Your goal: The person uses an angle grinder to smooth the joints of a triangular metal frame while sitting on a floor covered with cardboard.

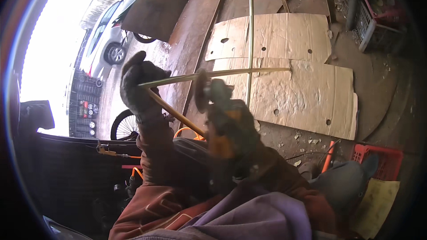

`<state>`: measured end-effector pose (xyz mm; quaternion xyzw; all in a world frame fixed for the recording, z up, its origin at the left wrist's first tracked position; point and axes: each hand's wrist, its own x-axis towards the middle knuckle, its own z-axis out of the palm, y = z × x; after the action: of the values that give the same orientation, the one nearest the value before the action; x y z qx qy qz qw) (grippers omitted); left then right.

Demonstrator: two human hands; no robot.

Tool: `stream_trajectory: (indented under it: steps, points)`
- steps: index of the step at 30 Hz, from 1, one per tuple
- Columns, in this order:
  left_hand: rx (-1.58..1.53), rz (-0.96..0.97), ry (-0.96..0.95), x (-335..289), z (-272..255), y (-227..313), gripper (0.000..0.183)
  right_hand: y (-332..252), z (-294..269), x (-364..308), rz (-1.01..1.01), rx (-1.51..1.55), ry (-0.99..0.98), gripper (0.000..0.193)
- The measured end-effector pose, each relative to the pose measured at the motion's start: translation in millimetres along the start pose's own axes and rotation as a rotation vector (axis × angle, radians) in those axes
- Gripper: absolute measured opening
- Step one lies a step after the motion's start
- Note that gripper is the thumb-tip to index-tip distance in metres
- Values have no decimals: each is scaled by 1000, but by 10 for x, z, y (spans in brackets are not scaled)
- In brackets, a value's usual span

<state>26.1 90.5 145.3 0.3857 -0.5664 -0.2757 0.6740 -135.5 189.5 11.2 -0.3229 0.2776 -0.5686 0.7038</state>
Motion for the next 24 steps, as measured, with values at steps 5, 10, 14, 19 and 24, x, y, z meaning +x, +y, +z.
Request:
stream_trajectory:
  steps: [5, 10, 14, 19, 24]
  points:
    - [251, -362, 56, 131, -279, 60, 61, 323, -171, 234, -116, 106, 37, 17]
    - [61, -362, 107, 112, -319, -134, 63, 357, -427, 218, 95, 384, 155, 16]
    - [65, -318, 78, 98, -274, -149, 56, 125, -81, 179, -187, -7, -39, 27]
    - [221, -357, 48, 127, -327, -54, 57, 419, -161, 284, -160, 164, 127, 31]
    - [194, -375, 122, 161, -346, -227, 58, 291, -556, 388, 90, 230, 202, 25]
